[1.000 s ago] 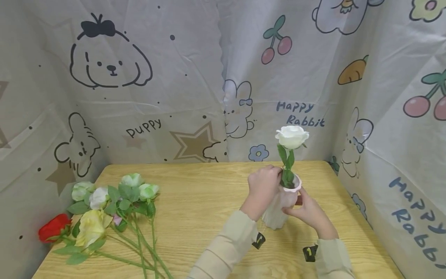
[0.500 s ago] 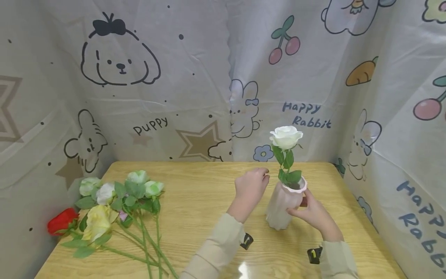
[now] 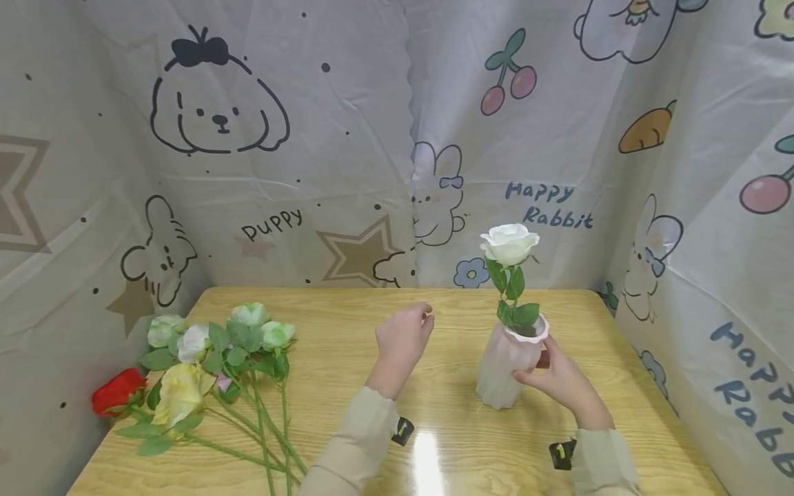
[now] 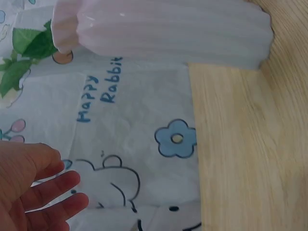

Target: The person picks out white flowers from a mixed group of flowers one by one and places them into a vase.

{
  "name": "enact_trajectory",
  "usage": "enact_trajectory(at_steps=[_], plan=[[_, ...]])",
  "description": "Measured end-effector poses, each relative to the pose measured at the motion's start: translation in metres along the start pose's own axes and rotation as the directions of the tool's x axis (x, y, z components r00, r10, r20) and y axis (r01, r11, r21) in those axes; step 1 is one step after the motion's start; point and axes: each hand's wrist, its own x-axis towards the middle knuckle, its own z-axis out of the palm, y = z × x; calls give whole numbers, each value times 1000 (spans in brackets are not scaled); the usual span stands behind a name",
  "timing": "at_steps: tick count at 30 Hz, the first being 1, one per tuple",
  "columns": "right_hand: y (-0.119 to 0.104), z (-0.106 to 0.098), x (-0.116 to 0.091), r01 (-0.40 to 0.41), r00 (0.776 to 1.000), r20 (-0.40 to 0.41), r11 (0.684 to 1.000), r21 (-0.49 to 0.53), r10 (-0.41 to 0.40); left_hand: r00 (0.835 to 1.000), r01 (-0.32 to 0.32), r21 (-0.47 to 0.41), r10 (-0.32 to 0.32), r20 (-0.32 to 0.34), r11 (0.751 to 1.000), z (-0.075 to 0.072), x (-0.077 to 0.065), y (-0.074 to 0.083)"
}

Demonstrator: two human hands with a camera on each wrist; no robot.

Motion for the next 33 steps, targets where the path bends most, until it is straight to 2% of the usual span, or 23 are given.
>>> enact_trajectory(at_steps=[4, 9, 19, 28, 33], plan=[[0, 0, 0, 8, 1000, -7, 1000, 5, -8, 1000, 24, 12, -24, 5, 1000, 3, -4, -17], [1, 1, 1, 13, 1000, -7, 1000, 3, -13, 995, 90, -6, -90, 40, 996, 2, -8, -38], [0, 1, 0, 9, 1000, -2, 1000, 9, -9, 972, 227, -38, -223, 80, 973, -6, -20, -87], [-1, 0, -2, 16, 1000, -4, 1000, -1, -16, 937, 338, -62, -329, 117, 939, -11, -37, -124], [-2, -1, -2, 18, 1000, -3, 1000, 3, -18, 895, 420, -28, -409, 175, 907, -15, -45, -144]])
